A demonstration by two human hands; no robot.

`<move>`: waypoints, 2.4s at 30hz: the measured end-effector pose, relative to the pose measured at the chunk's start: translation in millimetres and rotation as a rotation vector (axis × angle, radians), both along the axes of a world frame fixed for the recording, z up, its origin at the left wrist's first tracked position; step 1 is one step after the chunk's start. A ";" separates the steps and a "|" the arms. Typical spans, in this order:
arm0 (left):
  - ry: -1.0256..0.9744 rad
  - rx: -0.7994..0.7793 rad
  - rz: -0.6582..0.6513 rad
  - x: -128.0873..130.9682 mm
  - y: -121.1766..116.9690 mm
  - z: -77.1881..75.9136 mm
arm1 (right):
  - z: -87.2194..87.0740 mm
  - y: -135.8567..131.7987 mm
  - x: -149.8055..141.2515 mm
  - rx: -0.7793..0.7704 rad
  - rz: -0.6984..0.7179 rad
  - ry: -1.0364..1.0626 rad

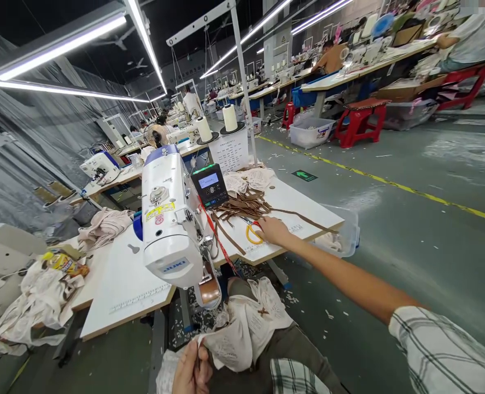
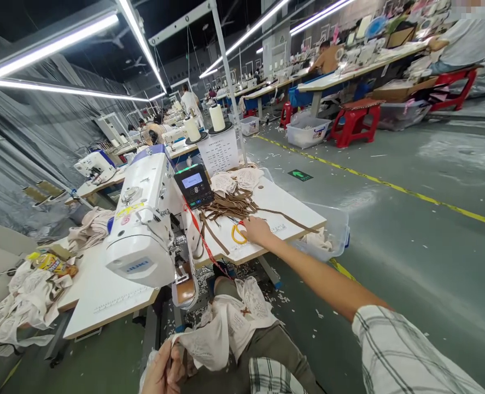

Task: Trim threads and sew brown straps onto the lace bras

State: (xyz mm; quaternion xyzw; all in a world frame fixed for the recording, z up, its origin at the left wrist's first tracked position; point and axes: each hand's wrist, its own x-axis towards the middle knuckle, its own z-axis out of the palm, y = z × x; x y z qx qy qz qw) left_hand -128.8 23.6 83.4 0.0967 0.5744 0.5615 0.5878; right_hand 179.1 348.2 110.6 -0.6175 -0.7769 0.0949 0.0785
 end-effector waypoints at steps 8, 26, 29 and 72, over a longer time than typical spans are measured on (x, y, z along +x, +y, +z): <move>-0.472 -0.124 0.304 2.5 5.0 4.5 | -8.3 -17.6 -15.2 0.034 0.026 -0.076; -0.034 0.255 0.155 11.7 5.6 36.9 | 17.0 -176.6 51.8 -0.080 0.301 0.320; 0.004 0.232 0.167 25.0 8.1 36.8 | 15.4 -225.1 32.0 -0.190 0.437 0.389; 0.488 0.357 0.106 53.7 -6.2 -0.5 | -10.0 -243.2 -67.0 0.022 0.516 0.619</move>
